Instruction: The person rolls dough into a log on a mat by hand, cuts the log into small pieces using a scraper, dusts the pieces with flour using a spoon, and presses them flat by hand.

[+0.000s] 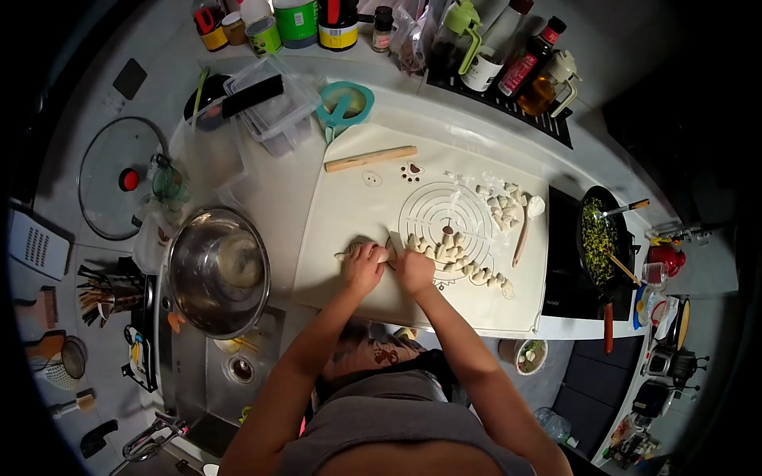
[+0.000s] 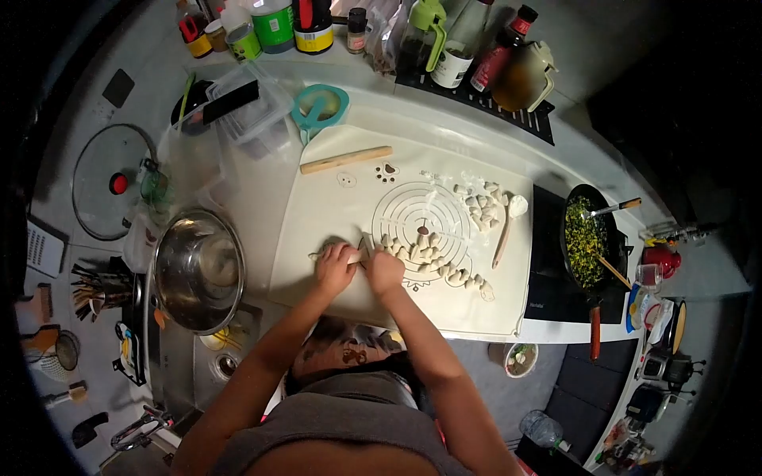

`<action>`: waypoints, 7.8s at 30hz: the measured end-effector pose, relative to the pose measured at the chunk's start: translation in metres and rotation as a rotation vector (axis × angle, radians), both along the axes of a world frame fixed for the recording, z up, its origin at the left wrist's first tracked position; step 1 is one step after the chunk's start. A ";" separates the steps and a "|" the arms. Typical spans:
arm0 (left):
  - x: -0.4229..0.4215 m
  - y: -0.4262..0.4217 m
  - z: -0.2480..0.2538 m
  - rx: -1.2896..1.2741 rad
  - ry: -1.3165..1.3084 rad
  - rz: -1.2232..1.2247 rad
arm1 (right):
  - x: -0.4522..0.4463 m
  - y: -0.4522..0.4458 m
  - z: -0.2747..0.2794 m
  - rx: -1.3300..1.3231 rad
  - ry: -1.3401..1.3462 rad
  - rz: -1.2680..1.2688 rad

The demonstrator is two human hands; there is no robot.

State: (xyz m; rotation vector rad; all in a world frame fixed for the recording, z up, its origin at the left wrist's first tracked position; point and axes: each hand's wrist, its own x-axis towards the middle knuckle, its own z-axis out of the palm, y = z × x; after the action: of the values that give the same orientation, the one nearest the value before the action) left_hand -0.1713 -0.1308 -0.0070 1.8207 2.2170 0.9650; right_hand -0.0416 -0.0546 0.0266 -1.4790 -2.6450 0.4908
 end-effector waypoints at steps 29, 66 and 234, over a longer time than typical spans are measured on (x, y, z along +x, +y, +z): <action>-0.020 -0.004 0.002 0.095 -0.071 0.005 | -0.014 0.003 0.028 -0.054 0.006 0.000; -0.039 -0.005 -0.017 0.063 -0.129 0.186 | -0.067 -0.002 0.024 -0.166 -0.123 0.170; 0.152 0.151 0.011 -0.372 0.330 -0.224 | 0.271 0.177 -0.035 -0.118 0.437 -0.713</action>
State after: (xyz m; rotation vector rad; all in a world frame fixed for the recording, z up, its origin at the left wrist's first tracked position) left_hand -0.0195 0.0205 0.0038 2.0937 2.1086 0.2031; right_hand 0.2296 0.1220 -0.0082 -1.9271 -1.6459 0.7777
